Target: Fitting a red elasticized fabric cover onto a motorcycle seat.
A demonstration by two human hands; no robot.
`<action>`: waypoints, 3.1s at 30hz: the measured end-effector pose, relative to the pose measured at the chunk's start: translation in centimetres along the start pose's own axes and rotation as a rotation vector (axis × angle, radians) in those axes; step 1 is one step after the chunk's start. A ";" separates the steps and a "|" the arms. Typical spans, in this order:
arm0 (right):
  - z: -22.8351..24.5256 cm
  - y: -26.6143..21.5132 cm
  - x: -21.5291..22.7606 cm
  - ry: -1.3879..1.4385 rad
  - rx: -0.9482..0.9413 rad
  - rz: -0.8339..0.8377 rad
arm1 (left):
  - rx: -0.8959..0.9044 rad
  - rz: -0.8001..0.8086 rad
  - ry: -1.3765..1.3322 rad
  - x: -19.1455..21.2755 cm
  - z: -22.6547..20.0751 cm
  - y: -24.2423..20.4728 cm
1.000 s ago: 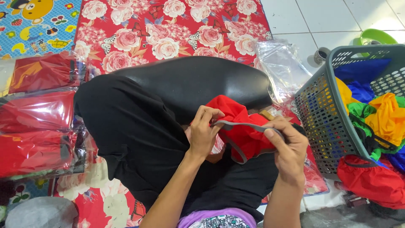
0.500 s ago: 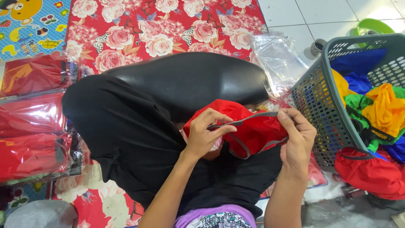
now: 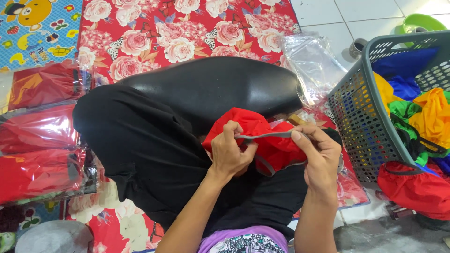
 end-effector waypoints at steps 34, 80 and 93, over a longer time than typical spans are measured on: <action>-7.8 2.5 3.1 0.000 -0.281 -0.083 | 0.618 0.448 -0.543 -2.5 1.7 0.2; -3.4 -2.5 3.6 -0.448 1.045 -0.449 | -0.082 -0.319 -0.036 5.2 -2.7 3.1; -5.2 0.9 2.2 -0.258 0.385 -0.239 | 0.289 -0.065 -0.271 3.1 -0.4 3.3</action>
Point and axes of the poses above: each hand's wrist, its own y-axis towards the middle knuckle, its own x-axis out of the back of the hand, z = x × y, the point moved 9 cm from there along y, towards the middle knuckle, and after that the axes turned 4 degrees about -x, right-handed, at the moved point
